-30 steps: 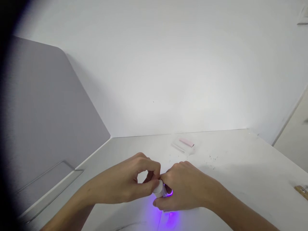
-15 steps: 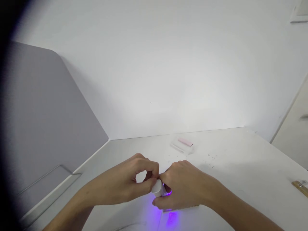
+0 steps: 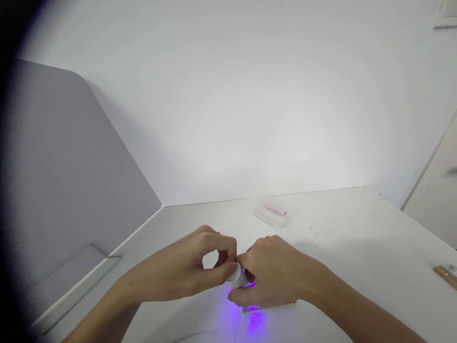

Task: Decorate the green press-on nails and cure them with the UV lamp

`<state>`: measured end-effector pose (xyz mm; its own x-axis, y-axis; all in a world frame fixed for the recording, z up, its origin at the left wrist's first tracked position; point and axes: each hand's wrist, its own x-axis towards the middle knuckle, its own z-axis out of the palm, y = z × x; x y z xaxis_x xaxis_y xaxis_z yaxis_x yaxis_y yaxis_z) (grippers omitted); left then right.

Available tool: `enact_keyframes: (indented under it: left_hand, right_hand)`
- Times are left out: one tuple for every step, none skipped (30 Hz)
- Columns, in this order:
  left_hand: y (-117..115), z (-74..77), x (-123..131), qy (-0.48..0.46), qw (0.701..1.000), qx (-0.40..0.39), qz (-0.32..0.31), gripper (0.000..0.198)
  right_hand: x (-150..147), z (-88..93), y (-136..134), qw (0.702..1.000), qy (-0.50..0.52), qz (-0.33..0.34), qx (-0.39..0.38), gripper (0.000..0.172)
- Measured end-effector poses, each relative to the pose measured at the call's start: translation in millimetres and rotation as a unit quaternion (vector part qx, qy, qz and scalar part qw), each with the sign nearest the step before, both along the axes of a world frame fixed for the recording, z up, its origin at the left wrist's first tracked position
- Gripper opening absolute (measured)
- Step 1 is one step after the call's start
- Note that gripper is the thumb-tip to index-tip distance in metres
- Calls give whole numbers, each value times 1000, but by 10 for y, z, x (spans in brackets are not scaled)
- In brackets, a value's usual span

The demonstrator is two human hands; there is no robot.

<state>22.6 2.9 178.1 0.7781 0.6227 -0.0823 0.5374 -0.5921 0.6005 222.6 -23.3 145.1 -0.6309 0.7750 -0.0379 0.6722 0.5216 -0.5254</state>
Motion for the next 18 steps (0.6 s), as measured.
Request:
enact_keyframes:
  left_hand:
    - [-1,3,2,2,1000,2,0,17]
    - [-3,8,2,4,1000,5,2,17]
    - [-6,16,2,7,1000,6,4,18]
    - [-11,24,0,12,1000,5,8,19]
    - [-15,33,-3,18,1000,2,13,20]
    - [-19,40,-6,24,1000,-2,17,21]
    - [-22,46,-9,31,999,-4,20,22]
    - [-23,49,-11,37,999,-2,22,23]
    - [-22,48,-11,41,999,2,22,24]
    - [-21,46,-10,44,999,7,23,26]
    - [-18,41,-9,46,999,13,23,26]
    - [-16,35,-8,47,999,17,22,26]
    - [-15,29,-7,47,998,17,22,24]
    - [-14,25,-8,47,999,16,20,22]
    - [-15,22,-11,45,999,14,17,20]
    - [-16,22,-15,44,999,14,14,18]
    - [-19,24,-20,43,999,16,10,16]
    - [-22,27,-26,41,999,21,9,15]
  right_hand:
    - [1,1,-4,1000,-2,-4,-4,45]
    - [1,1,-8,1000,-2,-7,-9,45]
    - [1,0,-10,1000,-2,-8,-12,44]
    - [-1,-1,-11,1000,-1,-8,-13,43]
    - [-3,-3,-10,1000,0,-7,-13,41]
    - [-6,-4,-7,1000,1,-6,-14,40]
    - [-9,-5,-4,1000,2,-5,-15,39]
    - [-13,-6,-1,1000,2,-5,-17,39]
    - [-17,-5,1,1000,1,-6,-20,39]
    - [-22,-3,2,1000,-1,-9,-23,40]
    - [-27,0,1,1000,-3,-10,-25,41]
    - [-30,5,-2,1000,-5,-13,-26,42]
    - [-33,12,-6,999,-6,-17,-27,43]
    - [-33,20,-9,999,-7,-21,-30,43]
    - [-30,31,-10,999,-7,-23,-37,43]
    - [-24,43,-8,998,-7,-27,-51,42]
    - [-14,56,-3,997,-6,-30,-72,41]
    - [-1,67,6,995,-5,-33,-90,40]
